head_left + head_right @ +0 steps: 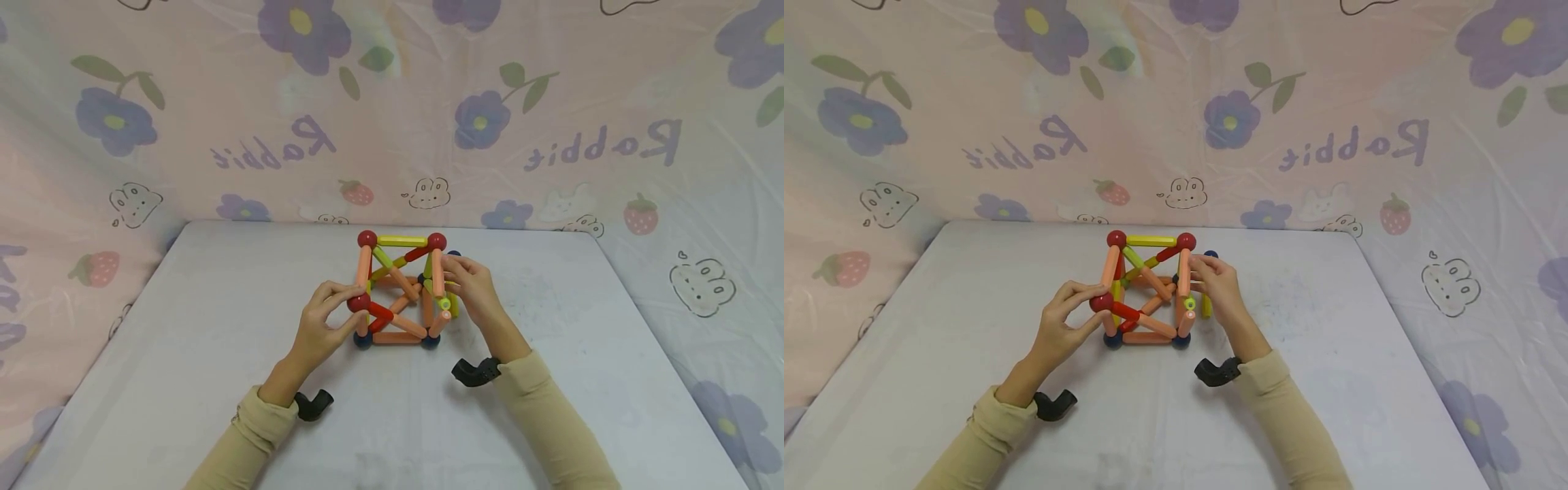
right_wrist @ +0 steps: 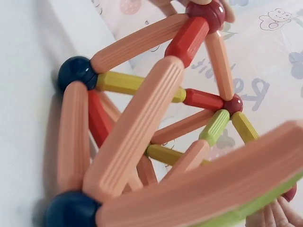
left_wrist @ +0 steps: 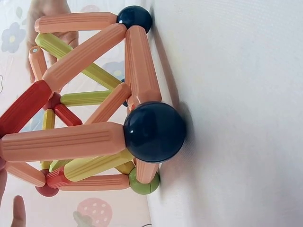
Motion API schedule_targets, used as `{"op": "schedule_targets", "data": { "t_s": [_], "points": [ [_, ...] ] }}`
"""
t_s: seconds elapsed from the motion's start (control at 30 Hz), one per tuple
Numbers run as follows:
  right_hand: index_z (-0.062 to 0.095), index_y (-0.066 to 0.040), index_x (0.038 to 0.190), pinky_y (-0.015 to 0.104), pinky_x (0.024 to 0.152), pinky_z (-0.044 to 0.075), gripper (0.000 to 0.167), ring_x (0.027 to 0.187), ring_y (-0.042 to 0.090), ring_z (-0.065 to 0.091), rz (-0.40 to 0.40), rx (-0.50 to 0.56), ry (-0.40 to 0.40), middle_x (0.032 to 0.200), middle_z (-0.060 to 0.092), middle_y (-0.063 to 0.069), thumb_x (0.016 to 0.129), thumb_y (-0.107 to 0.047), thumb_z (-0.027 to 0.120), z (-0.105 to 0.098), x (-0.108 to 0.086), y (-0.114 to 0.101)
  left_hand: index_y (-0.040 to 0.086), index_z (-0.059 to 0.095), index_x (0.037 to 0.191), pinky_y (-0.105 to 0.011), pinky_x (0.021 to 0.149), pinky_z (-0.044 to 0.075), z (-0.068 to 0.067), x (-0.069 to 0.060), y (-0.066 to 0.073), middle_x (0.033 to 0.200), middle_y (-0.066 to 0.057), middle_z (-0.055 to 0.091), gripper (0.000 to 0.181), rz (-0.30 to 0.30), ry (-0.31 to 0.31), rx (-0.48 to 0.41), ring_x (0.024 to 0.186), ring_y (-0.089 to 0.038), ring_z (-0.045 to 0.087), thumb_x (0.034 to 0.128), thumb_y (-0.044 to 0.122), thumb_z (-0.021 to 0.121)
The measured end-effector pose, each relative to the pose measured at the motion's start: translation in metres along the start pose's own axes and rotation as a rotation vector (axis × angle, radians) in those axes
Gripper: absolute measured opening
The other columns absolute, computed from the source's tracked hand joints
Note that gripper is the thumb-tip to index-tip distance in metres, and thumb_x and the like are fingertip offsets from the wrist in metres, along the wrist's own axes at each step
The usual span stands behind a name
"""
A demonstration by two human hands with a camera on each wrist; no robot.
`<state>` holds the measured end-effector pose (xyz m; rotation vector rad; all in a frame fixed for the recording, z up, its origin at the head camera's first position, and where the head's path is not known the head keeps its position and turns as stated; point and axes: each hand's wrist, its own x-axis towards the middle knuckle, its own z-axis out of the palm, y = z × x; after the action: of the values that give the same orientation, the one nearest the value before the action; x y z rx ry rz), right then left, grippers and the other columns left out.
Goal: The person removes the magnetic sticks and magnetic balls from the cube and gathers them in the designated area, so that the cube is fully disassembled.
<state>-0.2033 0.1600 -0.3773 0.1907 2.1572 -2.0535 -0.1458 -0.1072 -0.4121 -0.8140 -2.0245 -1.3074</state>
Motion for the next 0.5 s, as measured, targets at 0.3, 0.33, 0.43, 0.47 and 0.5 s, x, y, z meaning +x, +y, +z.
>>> {"op": "schedule_targets", "data": {
  "t_s": [0.3, 0.33, 0.43, 0.47, 0.5],
  "points": [
    [0.051, 0.0, 0.134, 0.017, 0.077, 0.055, 0.051, 0.087, 0.005, 0.068, 0.013, 0.053, -0.001, 0.095, 0.063, -0.012, 0.097, -0.034, 0.055, 0.0048, 0.0035, -0.0029, 0.0, 0.069, 0.111, -0.008, 0.095, 0.043, 0.001, -0.0005, -0.0001, 0.099, -0.013, 0.062, 0.042, -0.007, -0.002, -0.001, 0.098, -0.019, 0.057, 0.0708, -0.006, 0.079],
    [0.05, 0.0, 0.135, 0.017, 0.077, 0.054, 0.051, 0.086, 0.004, 0.066, 0.014, 0.046, 0.001, 0.096, 0.062, -0.012, 0.097, -0.034, 0.055, 0.0052, 0.0038, -0.0032, 0.0, 0.069, 0.111, -0.008, 0.095, 0.043, 0.0009, -0.0006, -0.0001, 0.1, -0.012, 0.062, 0.041, -0.01, -0.004, 0.0, 0.098, -0.019, 0.057, 0.0711, -0.005, 0.079],
    [0.05, 0.0, 0.135, 0.017, 0.078, 0.053, 0.051, 0.084, 0.001, 0.062, 0.014, 0.032, 0.009, 0.097, 0.06, -0.012, 0.097, -0.034, 0.055, 0.0066, 0.0047, -0.0043, 0.0, 0.069, 0.111, -0.008, 0.095, 0.042, 0.0008, -0.0007, -0.0005, 0.1, -0.012, 0.062, 0.041, -0.015, -0.006, 0.002, 0.098, -0.019, 0.057, 0.0712, -0.006, 0.079],
    [0.05, 0.0, 0.135, 0.017, 0.078, 0.053, 0.051, 0.083, 0.0, 0.06, 0.016, 0.027, 0.014, 0.097, 0.06, -0.012, 0.097, -0.034, 0.056, 0.0069, 0.005, -0.0046, 0.0, 0.069, 0.111, -0.008, 0.095, 0.042, 0.0008, -0.0007, -0.0008, 0.1, -0.012, 0.062, 0.041, -0.015, -0.006, 0.002, 0.098, -0.019, 0.057, 0.0713, -0.006, 0.079],
    [0.051, 0.0, 0.134, 0.017, 0.078, 0.053, 0.05, 0.082, 0.001, 0.059, 0.016, 0.026, 0.018, 0.096, 0.06, -0.012, 0.097, -0.034, 0.056, 0.0071, 0.0053, -0.0049, 0.0, 0.069, 0.111, -0.007, 0.096, 0.042, 0.0008, -0.0007, -0.001, 0.1, -0.012, 0.062, 0.041, -0.017, -0.007, 0.001, 0.098, -0.019, 0.057, 0.0714, -0.006, 0.079]
  ]
}}
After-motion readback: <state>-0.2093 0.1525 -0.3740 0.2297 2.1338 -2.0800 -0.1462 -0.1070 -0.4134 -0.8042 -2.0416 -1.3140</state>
